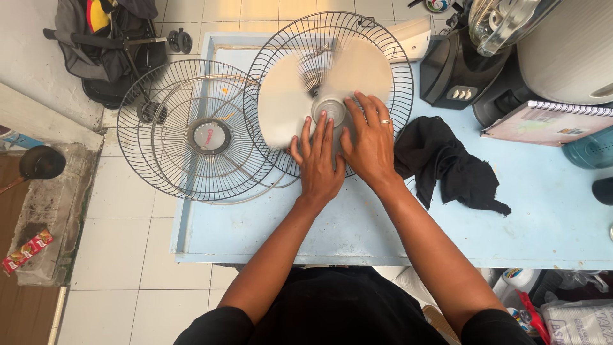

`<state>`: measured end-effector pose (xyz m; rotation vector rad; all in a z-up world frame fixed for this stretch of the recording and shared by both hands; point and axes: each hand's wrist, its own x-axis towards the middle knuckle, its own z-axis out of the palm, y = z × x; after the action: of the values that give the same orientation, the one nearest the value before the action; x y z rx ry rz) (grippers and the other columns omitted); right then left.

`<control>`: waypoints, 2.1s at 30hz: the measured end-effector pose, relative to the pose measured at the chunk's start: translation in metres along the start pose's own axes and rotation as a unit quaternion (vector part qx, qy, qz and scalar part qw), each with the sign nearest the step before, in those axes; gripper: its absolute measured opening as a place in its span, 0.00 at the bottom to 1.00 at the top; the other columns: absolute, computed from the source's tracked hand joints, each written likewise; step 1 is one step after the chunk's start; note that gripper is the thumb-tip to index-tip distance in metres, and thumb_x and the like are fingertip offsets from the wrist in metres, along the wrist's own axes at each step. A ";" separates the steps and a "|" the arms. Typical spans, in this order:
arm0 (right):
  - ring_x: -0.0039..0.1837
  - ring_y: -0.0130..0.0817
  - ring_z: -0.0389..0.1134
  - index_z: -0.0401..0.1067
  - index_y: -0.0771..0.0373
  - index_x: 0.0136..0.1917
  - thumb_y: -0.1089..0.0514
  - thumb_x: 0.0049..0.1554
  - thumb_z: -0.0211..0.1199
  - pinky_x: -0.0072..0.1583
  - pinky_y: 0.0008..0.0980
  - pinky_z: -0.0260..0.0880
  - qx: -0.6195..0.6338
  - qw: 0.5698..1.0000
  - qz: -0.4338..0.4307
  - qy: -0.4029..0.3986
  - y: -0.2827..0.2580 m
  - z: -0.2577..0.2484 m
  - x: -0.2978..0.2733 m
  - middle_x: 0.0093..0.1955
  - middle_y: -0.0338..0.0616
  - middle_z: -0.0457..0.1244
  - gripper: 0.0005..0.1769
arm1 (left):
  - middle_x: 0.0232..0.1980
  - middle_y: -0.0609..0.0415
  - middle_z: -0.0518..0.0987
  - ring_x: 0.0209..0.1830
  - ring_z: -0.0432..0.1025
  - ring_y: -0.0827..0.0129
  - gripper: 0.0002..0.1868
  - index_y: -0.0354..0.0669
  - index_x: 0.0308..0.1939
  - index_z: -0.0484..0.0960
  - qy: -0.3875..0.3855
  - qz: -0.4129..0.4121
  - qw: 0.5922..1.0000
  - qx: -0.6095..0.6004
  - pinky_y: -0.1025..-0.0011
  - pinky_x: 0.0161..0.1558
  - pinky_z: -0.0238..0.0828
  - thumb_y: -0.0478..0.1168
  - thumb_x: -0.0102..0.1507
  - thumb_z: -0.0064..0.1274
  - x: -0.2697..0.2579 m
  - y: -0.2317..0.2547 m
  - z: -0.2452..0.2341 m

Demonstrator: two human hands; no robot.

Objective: The person wipes the fan blades and the metal cage of a table fan using a dark cloth. They rotate the fan to access different areas and wipe both the front and back sides of the cage.

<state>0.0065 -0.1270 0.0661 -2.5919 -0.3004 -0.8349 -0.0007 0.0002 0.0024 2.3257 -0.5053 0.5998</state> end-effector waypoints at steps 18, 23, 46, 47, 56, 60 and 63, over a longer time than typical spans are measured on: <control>0.85 0.56 0.39 0.61 0.65 0.78 0.60 0.55 0.65 0.74 0.59 0.43 0.010 0.998 0.040 -0.049 0.014 0.006 0.003 0.85 0.55 0.44 0.39 | 0.84 0.47 0.52 0.84 0.42 0.47 0.40 0.38 0.78 0.58 0.006 -0.009 1.000 -0.019 0.40 0.76 0.31 0.36 0.61 0.51 -0.003 0.002 0.001; 0.85 0.57 0.39 0.60 0.64 0.77 0.60 0.54 0.65 0.72 0.58 0.43 -0.015 0.998 0.028 -0.054 0.017 0.007 0.003 0.84 0.57 0.44 0.39 | 0.83 0.47 0.52 0.84 0.42 0.46 0.40 0.37 0.78 0.58 0.001 -0.017 1.000 -0.025 0.40 0.76 0.30 0.36 0.61 0.51 -0.001 0.003 0.002; 0.53 0.68 0.67 0.51 0.71 0.83 0.54 0.64 0.59 0.67 0.54 0.58 0.098 0.953 0.182 -0.221 0.023 0.032 -0.069 0.55 0.70 0.65 0.40 | 0.84 0.45 0.53 0.84 0.43 0.46 0.37 0.39 0.77 0.61 0.023 -0.036 0.999 0.018 0.41 0.76 0.31 0.34 0.61 0.44 -0.015 0.019 0.006; 0.56 0.66 0.69 0.64 0.68 0.73 0.54 0.67 0.55 0.66 0.53 0.62 0.157 0.918 0.216 -0.292 0.025 0.036 -0.084 0.54 0.67 0.67 0.25 | 0.83 0.45 0.53 0.84 0.43 0.46 0.38 0.40 0.77 0.62 0.031 -0.040 0.999 0.013 0.40 0.76 0.31 0.34 0.60 0.44 -0.017 0.020 0.004; 0.75 0.64 0.61 0.52 0.68 0.79 0.57 0.54 0.63 0.69 0.52 0.56 -0.105 0.994 -0.030 0.022 0.051 0.003 -0.042 0.76 0.71 0.57 0.43 | 0.83 0.43 0.53 0.84 0.44 0.46 0.33 0.39 0.76 0.62 0.052 -0.087 0.995 0.012 0.41 0.78 0.32 0.40 0.67 0.45 -0.026 0.021 0.012; 0.63 0.50 0.69 0.51 0.63 0.77 0.56 0.58 0.62 0.66 0.56 0.57 0.039 0.970 0.127 -0.202 0.017 0.003 -0.056 0.64 0.60 0.66 0.38 | 0.83 0.43 0.53 0.83 0.45 0.47 0.31 0.39 0.76 0.63 0.057 -0.068 0.996 0.011 0.39 0.76 0.32 0.42 0.68 0.45 -0.013 0.022 0.005; 0.62 0.48 0.71 0.68 0.52 0.71 0.51 0.61 0.60 0.65 0.40 0.68 0.036 0.905 0.260 -0.336 -0.001 0.002 -0.066 0.59 0.54 0.70 0.25 | 0.83 0.44 0.54 0.84 0.45 0.47 0.30 0.40 0.76 0.63 0.042 -0.072 0.997 0.001 0.40 0.77 0.32 0.43 0.69 0.43 -0.006 0.013 0.001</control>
<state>-0.0455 -0.1308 0.0253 -2.6046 0.1793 0.2625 -0.0116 -0.0082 0.0054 2.3041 -0.2956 0.6257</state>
